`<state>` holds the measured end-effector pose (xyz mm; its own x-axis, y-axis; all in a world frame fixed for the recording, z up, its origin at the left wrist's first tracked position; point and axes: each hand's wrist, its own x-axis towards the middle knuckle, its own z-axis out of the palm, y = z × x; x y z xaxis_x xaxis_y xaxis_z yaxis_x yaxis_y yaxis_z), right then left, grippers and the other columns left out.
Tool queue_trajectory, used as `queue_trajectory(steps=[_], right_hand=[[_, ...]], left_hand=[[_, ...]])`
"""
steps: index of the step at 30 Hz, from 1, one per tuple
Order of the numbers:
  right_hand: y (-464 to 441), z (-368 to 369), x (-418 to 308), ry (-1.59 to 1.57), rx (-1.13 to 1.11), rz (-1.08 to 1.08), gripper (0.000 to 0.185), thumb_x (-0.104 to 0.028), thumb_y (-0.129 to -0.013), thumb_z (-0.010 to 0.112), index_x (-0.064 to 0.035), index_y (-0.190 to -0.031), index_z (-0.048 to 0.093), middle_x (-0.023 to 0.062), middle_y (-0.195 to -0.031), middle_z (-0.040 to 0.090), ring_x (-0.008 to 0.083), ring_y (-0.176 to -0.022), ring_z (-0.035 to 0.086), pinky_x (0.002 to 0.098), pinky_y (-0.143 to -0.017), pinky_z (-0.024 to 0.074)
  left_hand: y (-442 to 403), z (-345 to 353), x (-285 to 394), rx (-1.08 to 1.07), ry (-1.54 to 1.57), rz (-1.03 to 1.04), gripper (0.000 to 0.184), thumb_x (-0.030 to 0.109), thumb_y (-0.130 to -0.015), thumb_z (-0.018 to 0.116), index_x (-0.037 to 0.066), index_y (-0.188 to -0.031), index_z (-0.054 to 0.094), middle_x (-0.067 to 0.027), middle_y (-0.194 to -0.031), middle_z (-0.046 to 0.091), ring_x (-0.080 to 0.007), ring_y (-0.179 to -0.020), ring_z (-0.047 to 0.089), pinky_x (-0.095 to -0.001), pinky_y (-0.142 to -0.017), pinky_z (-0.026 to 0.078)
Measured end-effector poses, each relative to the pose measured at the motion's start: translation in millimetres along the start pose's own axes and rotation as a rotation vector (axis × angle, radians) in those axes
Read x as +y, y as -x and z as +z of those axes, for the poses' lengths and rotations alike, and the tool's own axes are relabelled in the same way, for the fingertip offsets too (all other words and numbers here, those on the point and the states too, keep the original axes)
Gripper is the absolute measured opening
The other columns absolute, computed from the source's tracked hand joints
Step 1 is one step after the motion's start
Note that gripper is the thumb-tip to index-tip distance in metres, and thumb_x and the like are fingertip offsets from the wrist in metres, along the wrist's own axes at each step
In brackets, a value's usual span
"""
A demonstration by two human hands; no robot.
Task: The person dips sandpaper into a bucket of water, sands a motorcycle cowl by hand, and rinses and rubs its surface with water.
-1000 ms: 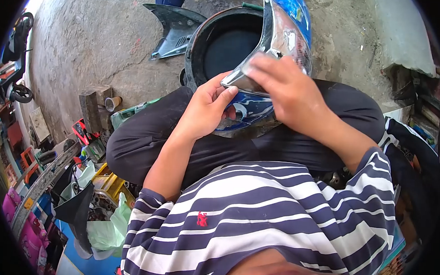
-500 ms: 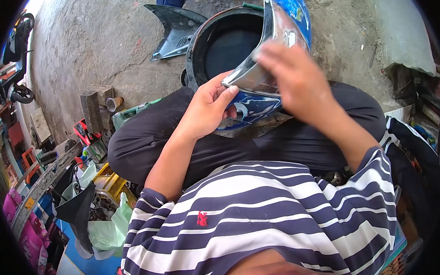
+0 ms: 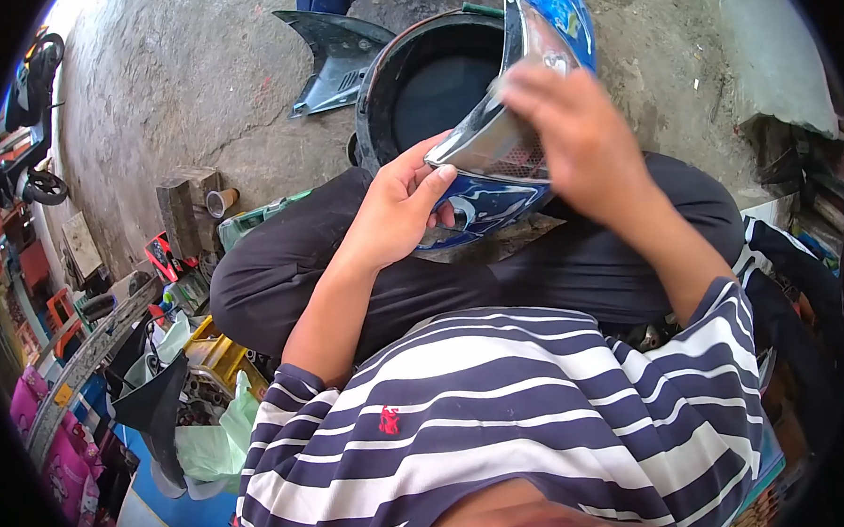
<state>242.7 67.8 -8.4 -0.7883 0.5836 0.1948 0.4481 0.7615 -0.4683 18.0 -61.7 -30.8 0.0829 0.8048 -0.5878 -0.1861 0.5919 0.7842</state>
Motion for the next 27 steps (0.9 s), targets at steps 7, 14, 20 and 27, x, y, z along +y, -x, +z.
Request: queue_trajectory(steps=[7,14,20,27], right_hand=[[-6,-11,14,0.026,-0.017,0.033,0.046,0.001,-0.084,0.070,-0.0043,-0.130,0.074,0.0108,-0.141,0.069,0.0363,-0.112,0.065,0.0445,-0.098,0.0576],[-8,-13,10,0.030,-0.010,0.036,0.047,0.001,-0.085,0.070,-0.0040,-0.131,0.074,0.0129,-0.141,0.070,0.0357,-0.118,0.066,0.0443,-0.099,0.0575],[-1,-6,-12,-0.034,-0.084,0.002,0.046,0.001,-0.085,0.069,-0.0039,-0.130,0.075,0.0108,-0.142,0.070,0.0355,-0.112,0.065,0.0439,-0.100,0.0563],[3,0,-26,-0.077,-0.095,-0.051,0.050,0.012,-0.082,0.064,-0.0013,-0.130,0.073,0.0155,-0.141,0.070,0.0381,-0.110,0.066,0.0458,-0.102,0.0540]], left_hand=[[2,-1,3,0.013,0.005,-0.008,0.046,0.014,-0.115,0.056,0.001,-0.159,0.052,-0.0025,-0.099,0.071,-0.0076,-0.072,0.065,-0.0225,-0.062,0.047],[-2,-3,0,0.016,0.020,-0.010,0.044,0.013,-0.114,0.056,0.001,-0.157,0.054,-0.0023,-0.098,0.071,-0.0075,-0.071,0.065,-0.0224,-0.061,0.047],[-1,2,3,0.025,0.041,-0.024,0.043,0.013,-0.114,0.056,0.001,-0.155,0.055,-0.0023,-0.097,0.071,-0.0073,-0.070,0.064,-0.0224,-0.061,0.047],[-1,-1,1,0.022,0.032,-0.024,0.044,0.014,-0.114,0.058,0.005,-0.157,0.057,0.0010,-0.095,0.070,-0.0045,-0.070,0.062,-0.0215,-0.061,0.047]])
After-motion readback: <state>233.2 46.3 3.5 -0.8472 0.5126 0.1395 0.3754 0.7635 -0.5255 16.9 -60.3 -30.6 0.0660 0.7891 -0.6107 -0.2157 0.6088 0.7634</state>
